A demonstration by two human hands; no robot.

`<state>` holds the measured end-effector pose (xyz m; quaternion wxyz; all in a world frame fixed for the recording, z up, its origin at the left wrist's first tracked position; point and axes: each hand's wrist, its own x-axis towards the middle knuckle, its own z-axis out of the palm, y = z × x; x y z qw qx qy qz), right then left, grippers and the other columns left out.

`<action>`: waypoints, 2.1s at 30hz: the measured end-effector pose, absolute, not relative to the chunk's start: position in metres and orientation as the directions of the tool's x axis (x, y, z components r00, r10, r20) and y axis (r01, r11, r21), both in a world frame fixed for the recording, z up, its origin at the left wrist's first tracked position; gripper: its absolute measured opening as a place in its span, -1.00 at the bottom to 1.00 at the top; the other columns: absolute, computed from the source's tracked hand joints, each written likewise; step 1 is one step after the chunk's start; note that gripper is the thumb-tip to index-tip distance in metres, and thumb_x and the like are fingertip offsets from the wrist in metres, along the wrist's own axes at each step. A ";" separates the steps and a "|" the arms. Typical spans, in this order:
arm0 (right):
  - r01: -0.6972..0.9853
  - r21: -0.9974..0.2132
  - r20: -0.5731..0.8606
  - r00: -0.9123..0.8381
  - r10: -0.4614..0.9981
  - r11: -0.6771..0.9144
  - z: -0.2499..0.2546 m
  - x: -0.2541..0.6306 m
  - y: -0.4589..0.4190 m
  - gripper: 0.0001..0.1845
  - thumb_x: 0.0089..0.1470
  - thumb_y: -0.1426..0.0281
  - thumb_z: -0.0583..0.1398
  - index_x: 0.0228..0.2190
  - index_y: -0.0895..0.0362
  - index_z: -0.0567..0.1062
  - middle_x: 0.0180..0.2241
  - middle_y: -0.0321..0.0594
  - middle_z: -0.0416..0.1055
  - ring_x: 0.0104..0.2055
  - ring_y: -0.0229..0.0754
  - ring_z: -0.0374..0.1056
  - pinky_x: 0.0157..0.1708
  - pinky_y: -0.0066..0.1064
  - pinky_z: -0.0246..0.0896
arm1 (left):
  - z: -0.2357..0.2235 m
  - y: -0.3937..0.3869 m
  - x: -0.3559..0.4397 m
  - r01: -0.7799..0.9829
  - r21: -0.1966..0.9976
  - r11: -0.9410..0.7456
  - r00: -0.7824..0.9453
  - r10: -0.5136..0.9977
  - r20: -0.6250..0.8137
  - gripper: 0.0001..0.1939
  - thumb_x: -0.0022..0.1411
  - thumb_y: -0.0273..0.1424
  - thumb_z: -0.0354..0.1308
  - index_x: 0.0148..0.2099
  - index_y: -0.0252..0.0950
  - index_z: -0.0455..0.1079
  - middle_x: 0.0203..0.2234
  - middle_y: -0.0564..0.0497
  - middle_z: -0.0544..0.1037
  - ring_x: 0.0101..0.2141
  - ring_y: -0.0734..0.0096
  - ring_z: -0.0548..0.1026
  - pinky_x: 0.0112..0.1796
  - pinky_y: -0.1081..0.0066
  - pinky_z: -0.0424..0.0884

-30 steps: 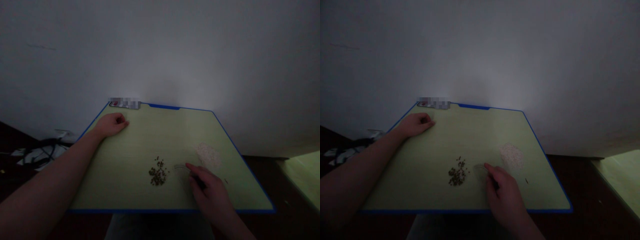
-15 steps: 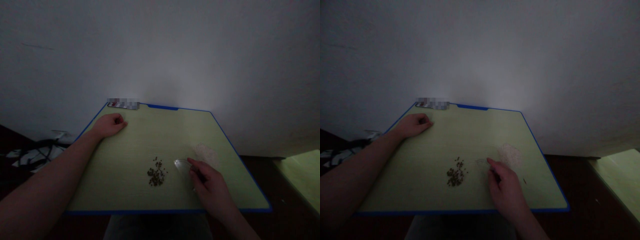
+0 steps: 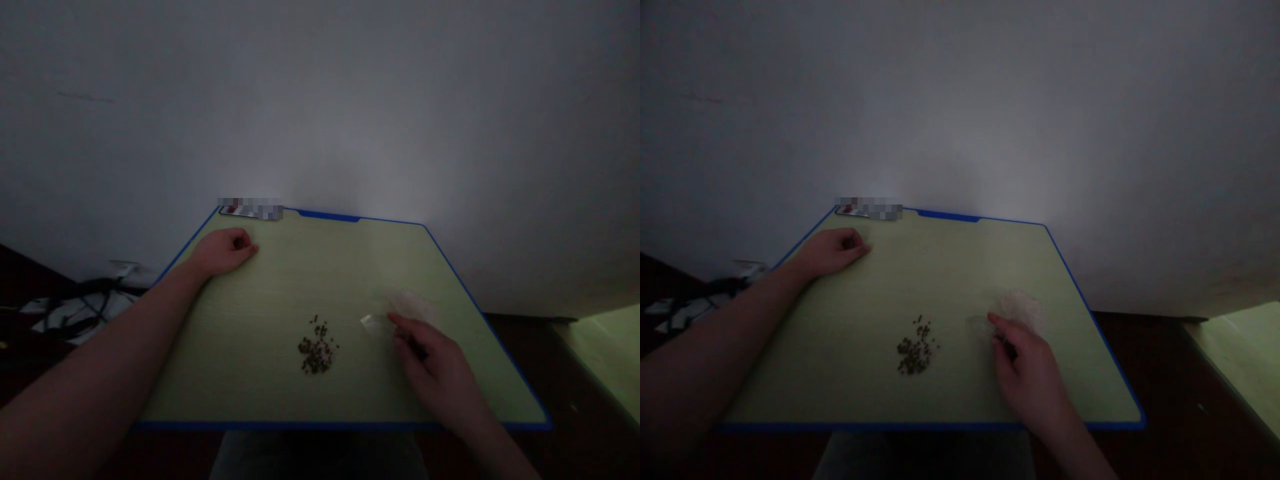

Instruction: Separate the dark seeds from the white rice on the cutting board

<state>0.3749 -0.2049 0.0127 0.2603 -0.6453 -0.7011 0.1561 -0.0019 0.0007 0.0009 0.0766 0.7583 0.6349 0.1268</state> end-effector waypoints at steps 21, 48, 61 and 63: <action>0.750 -0.629 0.070 -0.208 0.976 0.205 0.015 0.350 -0.212 -0.60 0.20 0.45 0.01 -0.01 0.19 0.52 -0.20 -0.05 0.56 -0.22 -0.10 0.49 -0.22 -0.25 0.42 | 0.004 -0.002 -0.001 0.945 0.276 -0.175 0.155 0.984 0.092 -0.60 0.14 -0.01 0.00 -0.38 -0.25 0.34 -0.47 -0.03 0.50 -0.42 0.30 0.42 -0.42 0.36 0.18; 0.765 -0.626 0.075 -0.133 0.988 0.150 0.007 0.354 -0.224 -0.61 0.18 0.40 0.05 -0.04 0.17 0.53 -0.23 -0.06 0.57 -0.28 -0.10 0.50 -0.26 -0.25 0.44 | 0.004 -0.001 0.000 0.947 0.272 -0.170 0.154 0.985 0.080 -0.63 0.14 -0.02 0.00 -0.39 -0.24 0.31 -0.47 -0.03 0.50 -0.43 0.31 0.41 -0.42 0.36 0.18; 0.798 -0.570 0.151 -0.133 0.980 0.196 0.008 0.337 -0.227 -0.57 0.20 0.38 0.01 -0.03 0.26 0.53 -0.24 0.02 0.58 -0.28 -0.08 0.52 -0.28 -0.27 0.46 | 0.004 -0.001 -0.001 0.939 0.298 -0.173 0.153 0.984 0.092 -0.64 0.12 -0.03 0.02 -0.39 -0.24 0.32 -0.47 -0.01 0.50 -0.44 0.32 0.40 -0.43 0.36 0.17; 0.833 -0.536 0.151 -0.066 0.986 0.138 0.007 0.344 -0.217 -0.57 0.20 0.36 0.03 -0.02 0.23 0.53 -0.19 0.01 0.58 -0.29 -0.07 0.51 -0.30 -0.26 0.45 | 0.004 -0.001 -0.001 0.938 0.297 -0.178 0.157 0.983 0.092 -0.63 0.12 -0.02 0.02 -0.39 -0.24 0.32 -0.48 -0.02 0.49 -0.43 0.32 0.40 -0.43 0.36 0.17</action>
